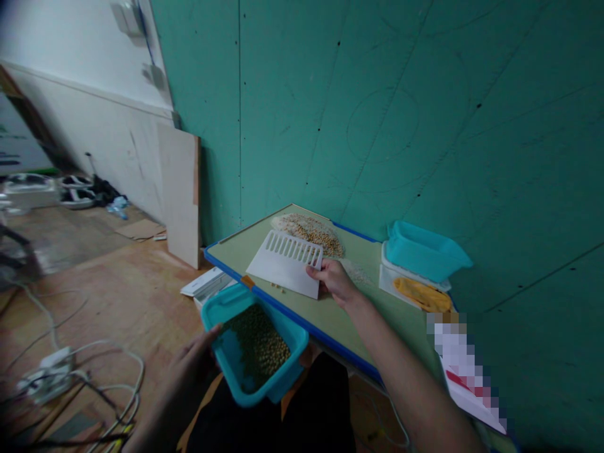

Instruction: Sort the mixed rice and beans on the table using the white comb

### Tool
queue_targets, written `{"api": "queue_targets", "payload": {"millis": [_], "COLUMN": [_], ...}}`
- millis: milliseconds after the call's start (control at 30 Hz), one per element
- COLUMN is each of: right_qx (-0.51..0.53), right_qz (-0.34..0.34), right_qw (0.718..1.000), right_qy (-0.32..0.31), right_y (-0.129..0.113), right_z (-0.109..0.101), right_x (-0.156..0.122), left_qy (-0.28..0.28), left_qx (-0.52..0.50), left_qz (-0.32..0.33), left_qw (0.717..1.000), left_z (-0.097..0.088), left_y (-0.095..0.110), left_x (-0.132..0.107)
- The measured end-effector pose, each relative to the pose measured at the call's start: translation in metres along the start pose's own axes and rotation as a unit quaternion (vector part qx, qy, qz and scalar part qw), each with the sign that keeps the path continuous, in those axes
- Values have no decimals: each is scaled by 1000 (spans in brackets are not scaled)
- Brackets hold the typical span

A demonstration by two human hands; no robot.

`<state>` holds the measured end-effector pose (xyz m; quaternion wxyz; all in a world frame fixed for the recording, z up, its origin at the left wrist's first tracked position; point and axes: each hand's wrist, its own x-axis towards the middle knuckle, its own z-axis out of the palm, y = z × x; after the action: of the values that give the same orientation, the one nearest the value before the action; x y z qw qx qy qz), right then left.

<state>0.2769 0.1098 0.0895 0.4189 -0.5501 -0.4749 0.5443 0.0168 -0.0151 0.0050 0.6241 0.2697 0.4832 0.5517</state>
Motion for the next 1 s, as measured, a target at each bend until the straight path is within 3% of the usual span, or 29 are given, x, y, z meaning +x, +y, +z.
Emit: {"api": "queue_targets", "payload": {"millis": [167, 700, 867, 1000], "right_qx": [-16, 9, -56, -209], "right_qz": [-1, -22, -123, -227], "right_qw": [1000, 999, 990, 949], "right_qy": [-9, 30, 47, 68], "right_y": [0, 17, 24, 28], "right_z": [2, 14, 19, 34], "right_x": [-4, -51, -55, -64], "left_qy": [-33, 3, 22, 12], "left_qx": [-65, -87, -79, -73], "left_qz": [-19, -19, -18, -23], "left_qw": [997, 996, 996, 997], "left_z": [-2, 10, 10, 8], "left_y": [-7, -18, -20, -21], "left_x": [5, 2, 4, 4]}}
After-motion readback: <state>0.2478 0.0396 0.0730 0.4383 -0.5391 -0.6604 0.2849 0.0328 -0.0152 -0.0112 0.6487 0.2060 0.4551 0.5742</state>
